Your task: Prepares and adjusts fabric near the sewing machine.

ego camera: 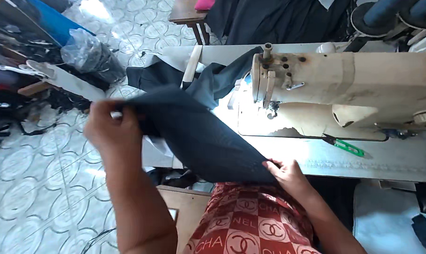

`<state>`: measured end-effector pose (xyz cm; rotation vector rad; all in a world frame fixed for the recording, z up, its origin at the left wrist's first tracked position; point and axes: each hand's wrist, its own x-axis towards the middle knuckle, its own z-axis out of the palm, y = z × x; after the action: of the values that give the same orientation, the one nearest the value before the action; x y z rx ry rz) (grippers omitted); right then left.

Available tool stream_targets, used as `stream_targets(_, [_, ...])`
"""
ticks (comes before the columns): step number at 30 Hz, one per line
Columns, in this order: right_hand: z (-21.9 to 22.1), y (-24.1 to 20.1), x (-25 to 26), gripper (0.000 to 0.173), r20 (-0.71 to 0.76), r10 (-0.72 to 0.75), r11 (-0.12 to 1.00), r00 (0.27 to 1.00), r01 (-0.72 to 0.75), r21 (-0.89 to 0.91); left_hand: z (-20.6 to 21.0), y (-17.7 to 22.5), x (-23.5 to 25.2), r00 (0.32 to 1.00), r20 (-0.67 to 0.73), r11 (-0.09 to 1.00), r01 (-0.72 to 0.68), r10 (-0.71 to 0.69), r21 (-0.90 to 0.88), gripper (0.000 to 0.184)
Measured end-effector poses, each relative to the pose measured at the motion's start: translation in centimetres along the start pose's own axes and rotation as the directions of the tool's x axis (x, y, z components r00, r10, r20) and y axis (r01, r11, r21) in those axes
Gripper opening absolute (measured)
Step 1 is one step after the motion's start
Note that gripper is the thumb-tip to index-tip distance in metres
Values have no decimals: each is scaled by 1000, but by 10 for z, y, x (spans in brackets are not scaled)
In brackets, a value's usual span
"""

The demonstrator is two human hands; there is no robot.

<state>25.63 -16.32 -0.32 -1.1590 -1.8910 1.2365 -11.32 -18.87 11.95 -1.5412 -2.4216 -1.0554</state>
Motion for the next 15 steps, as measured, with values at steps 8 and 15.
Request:
stream_targets(8, [38, 10, 7, 29, -210, -47, 978, 977, 1, -211, 191, 34, 29, 903, 372, 953, -277, 214, 126, 60])
stream_targets(15, [36, 5, 27, 26, -182, 6, 961, 983, -56, -272, 234, 29, 79, 897, 363, 954, -294, 254, 60, 61])
